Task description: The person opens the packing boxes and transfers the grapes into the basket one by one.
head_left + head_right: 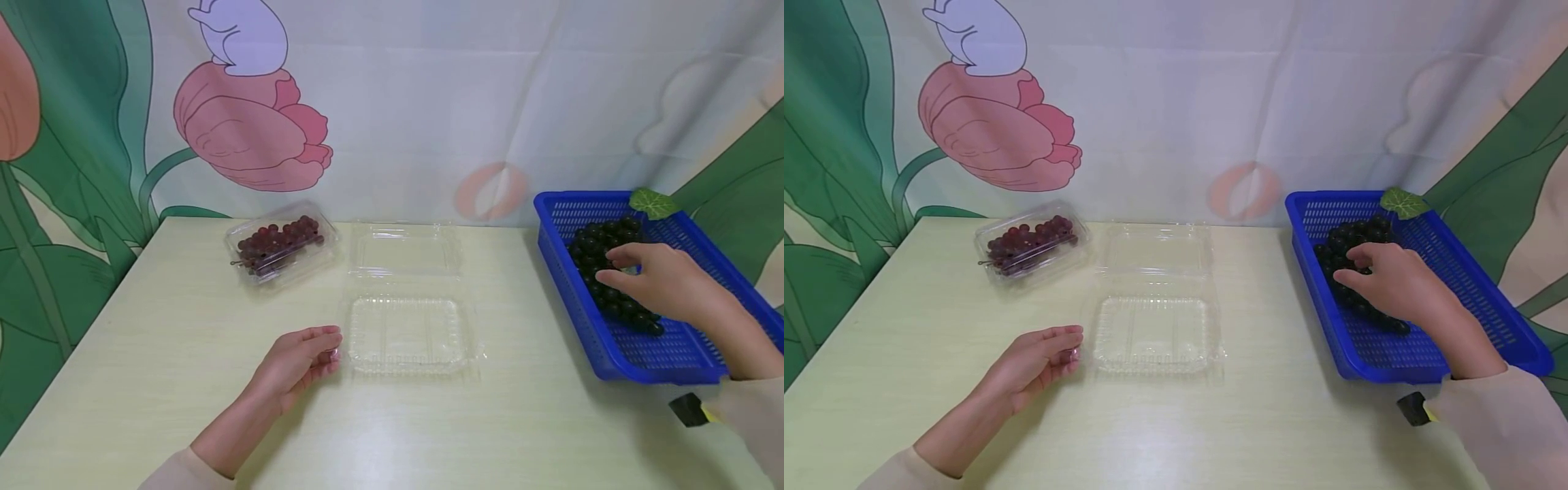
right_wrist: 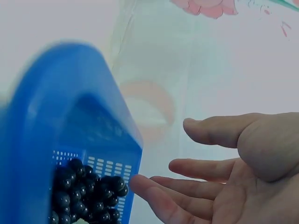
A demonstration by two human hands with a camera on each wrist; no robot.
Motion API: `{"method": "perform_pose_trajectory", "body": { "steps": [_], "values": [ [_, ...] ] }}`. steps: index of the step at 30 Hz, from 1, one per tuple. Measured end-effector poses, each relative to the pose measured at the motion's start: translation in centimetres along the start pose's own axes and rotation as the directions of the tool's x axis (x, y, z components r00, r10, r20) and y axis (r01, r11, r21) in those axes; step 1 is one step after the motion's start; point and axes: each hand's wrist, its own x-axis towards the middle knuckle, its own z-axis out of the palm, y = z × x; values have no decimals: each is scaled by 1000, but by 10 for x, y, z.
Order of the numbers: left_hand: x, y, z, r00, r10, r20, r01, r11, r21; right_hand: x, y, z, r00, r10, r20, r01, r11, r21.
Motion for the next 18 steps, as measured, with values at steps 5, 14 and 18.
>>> {"method": "perform_pose_trajectory", "body": {
  "steps": [5,14,18],
  "values": [
    [-1,0,0,1000,4,3,-4,1000,0,-11,-8,13,1000,-2,0,2,1000,-2],
    [0,1,0,1000,-5,-3,5,1000,-7,-23,-15,31,1000,22,20,-22,1000,3],
    [0,0,-1,1000,2,6,-2,1000,-8,-28,-18,40,999,46,7,-46,999,-2]
  ]
}}
